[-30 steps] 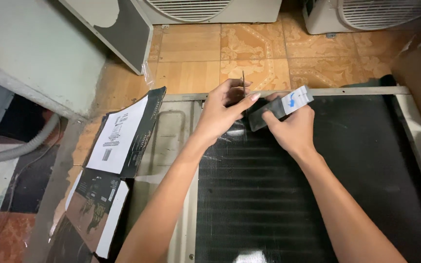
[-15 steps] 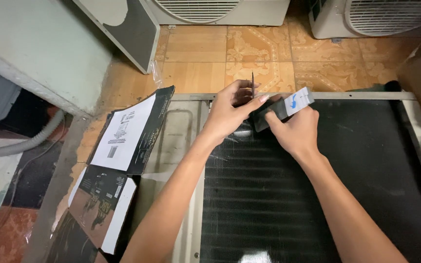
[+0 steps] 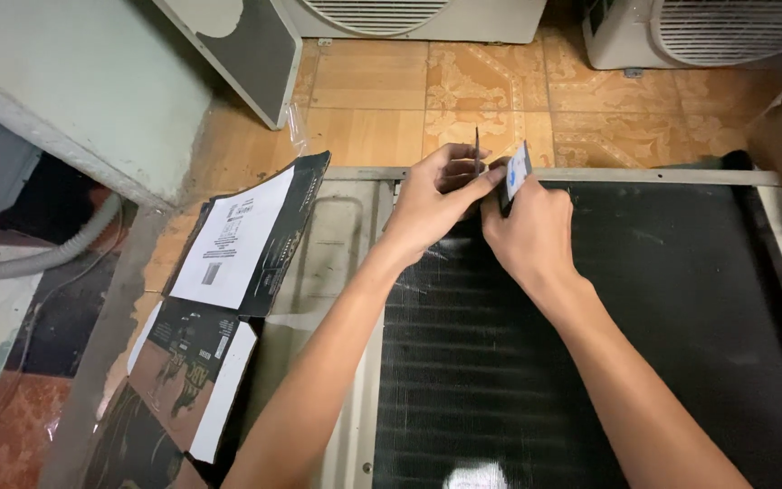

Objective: Straightening the metal fins on an air conditioner coil using a fin comb and a card

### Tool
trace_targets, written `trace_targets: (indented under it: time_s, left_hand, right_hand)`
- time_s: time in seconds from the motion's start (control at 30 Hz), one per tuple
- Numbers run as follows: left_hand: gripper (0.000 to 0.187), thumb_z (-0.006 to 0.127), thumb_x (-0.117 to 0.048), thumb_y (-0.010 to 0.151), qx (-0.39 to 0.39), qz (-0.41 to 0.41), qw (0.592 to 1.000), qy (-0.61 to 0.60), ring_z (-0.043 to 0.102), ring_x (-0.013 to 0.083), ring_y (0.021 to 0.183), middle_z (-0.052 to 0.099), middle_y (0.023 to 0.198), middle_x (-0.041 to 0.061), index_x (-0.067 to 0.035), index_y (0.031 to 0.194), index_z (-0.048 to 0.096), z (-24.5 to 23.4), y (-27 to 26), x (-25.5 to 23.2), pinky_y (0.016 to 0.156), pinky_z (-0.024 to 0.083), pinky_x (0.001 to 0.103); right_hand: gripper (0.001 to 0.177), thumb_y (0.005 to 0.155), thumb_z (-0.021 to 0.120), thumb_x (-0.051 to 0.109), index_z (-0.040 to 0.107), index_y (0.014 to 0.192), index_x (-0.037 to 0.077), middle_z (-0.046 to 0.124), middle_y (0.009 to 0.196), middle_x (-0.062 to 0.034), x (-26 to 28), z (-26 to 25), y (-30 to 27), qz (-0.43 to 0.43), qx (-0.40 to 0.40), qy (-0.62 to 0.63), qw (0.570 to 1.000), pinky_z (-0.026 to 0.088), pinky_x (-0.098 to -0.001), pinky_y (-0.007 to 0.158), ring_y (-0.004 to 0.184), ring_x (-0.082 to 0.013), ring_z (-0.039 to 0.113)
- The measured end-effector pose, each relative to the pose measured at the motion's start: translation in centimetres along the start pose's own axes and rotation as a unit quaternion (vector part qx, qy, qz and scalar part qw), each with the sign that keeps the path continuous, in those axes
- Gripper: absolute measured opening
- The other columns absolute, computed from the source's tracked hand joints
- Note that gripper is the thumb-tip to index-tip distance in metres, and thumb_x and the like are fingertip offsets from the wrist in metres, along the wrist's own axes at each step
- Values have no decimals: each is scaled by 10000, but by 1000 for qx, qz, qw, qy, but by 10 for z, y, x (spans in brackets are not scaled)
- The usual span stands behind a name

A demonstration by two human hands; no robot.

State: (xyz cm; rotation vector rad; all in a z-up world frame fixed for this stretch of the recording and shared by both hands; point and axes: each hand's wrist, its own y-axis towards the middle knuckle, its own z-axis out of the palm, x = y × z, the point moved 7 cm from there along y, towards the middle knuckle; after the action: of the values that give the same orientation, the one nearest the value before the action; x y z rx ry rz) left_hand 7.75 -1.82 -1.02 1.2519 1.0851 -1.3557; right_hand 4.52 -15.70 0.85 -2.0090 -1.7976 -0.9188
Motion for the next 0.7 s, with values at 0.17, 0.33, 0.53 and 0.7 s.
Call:
trace_targets:
  time_s: [0.17,0.33,0.53,0.7]
  left_hand:
    - [449,832,-362,800,-1,-15,1000,9,704,255,1111,740,1115,147,-135,1162,694,0,-4,-4,774,629,413]
    - [491,831,-390,792,0,-13,1000,12,697,282,1145,736,1148,171,-121,1177,687,0,-5,-4,756,625,430]
    - [469,821,-390,808,6,-16,1000,6,686,267,1148,730,1150,159,-142,1184,689,1,-5,-2,743,618,405]
    - [496,810,-381,816,12,-39,999,14,677,306,1181,717,1175,166,-122,1216,673,3,-11,-14,806,612,494]
  right_hand:
    - [335,929,618,290,618,821,-27,645,637,-281,14,-6,-3,7,0,-1,1000,422,-608,581,770,-528,689]
    - [337,951,602,268,588,768,-15,612,562,-247,4,1,-4,-36,-51,-4,998,409,-589,531,680,-531,673]
    - [403,1006,637,215,549,681,-6,563,520,-239,16,-15,-13,-92,-97,42,990,480,-497,502,647,-511,664]
    - [75,928,704,93,752,964,49,622,645,-249,13,-23,-10,-105,-93,177,974,490,-428,587,683,-363,716]
